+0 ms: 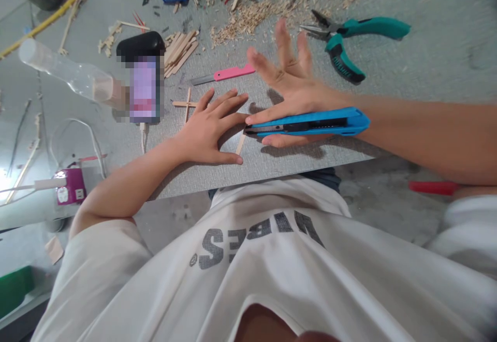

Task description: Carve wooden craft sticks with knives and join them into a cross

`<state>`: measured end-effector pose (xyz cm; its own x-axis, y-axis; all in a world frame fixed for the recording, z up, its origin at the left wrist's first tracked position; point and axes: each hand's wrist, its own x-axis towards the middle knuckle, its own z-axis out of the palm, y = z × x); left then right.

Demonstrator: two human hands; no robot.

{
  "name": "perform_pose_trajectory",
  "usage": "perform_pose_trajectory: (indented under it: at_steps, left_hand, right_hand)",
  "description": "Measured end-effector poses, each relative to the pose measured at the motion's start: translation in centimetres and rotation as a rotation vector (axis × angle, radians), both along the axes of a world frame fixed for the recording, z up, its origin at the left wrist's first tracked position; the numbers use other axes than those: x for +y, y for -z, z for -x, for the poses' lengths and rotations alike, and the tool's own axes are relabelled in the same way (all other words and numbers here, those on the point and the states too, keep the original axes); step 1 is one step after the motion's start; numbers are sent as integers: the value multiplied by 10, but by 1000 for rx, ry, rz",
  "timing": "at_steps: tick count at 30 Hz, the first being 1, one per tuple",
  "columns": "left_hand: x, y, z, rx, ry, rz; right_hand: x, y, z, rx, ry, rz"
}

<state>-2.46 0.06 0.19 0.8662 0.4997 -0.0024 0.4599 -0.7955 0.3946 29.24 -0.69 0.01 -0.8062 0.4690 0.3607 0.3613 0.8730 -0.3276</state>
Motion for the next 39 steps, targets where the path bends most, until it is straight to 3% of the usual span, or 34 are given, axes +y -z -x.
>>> perform_pose_trajectory:
  at_steps: [12, 20, 27, 33, 39]
  left_hand:
    - [-1, -5, -2, 10, -11, 24]
    - [-2, -7, -3, 33, -3, 17]
    - [-3, -7, -3, 31, -3, 22]
    - [-2, -7, -2, 4, -17, 47]
    - [-2, -7, -2, 19, -5, 39]
  right_hand:
    - [6, 1, 1, 48, -129, -184]
    - [1, 12, 3, -9, -246, 6]
    - [-1, 6, 5, 3, -302, -69]
    - [0, 11, 4, -10, -288, -67]
    - [-2, 6, 5, -68, -267, -43]
